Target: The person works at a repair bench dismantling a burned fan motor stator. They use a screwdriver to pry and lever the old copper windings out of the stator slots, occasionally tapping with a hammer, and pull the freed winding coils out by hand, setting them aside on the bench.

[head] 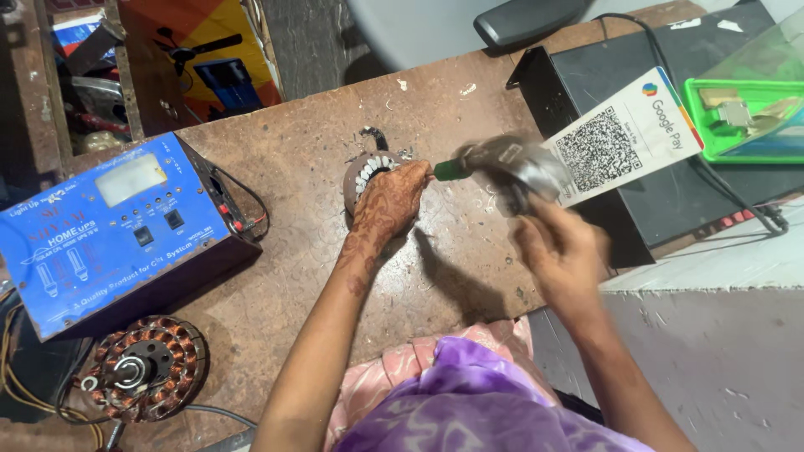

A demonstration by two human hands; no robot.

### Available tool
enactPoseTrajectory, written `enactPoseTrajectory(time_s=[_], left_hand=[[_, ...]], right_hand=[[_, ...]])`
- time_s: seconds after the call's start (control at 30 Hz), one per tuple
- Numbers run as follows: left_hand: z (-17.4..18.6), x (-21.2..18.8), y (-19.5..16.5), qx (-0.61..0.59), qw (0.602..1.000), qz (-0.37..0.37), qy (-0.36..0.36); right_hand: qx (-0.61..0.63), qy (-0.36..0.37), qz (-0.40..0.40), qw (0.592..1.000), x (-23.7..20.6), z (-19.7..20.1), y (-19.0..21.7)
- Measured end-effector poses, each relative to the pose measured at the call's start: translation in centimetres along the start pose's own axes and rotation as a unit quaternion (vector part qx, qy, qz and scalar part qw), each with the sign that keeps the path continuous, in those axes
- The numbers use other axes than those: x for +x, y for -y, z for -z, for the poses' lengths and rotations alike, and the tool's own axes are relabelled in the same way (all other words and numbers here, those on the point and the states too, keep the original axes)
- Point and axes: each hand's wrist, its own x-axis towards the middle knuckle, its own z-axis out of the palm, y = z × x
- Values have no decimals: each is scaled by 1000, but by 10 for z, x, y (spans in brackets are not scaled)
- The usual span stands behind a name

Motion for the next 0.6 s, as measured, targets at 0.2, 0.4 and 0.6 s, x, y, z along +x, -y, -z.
enactPoseTrajectory(time_s=[0.2, 0.4, 0.6], left_hand=[[1, 2, 3, -9, 999, 35, 12], [12, -6, 5, 104, 994, -40, -21], [25, -27, 4, 203, 969, 137, 33]], right_hand=[[190, 29, -272, 943, 21, 14, -75], [28, 67, -398, 915, 26, -28, -142], [-67, 58, -399, 912, 21, -70, -172]])
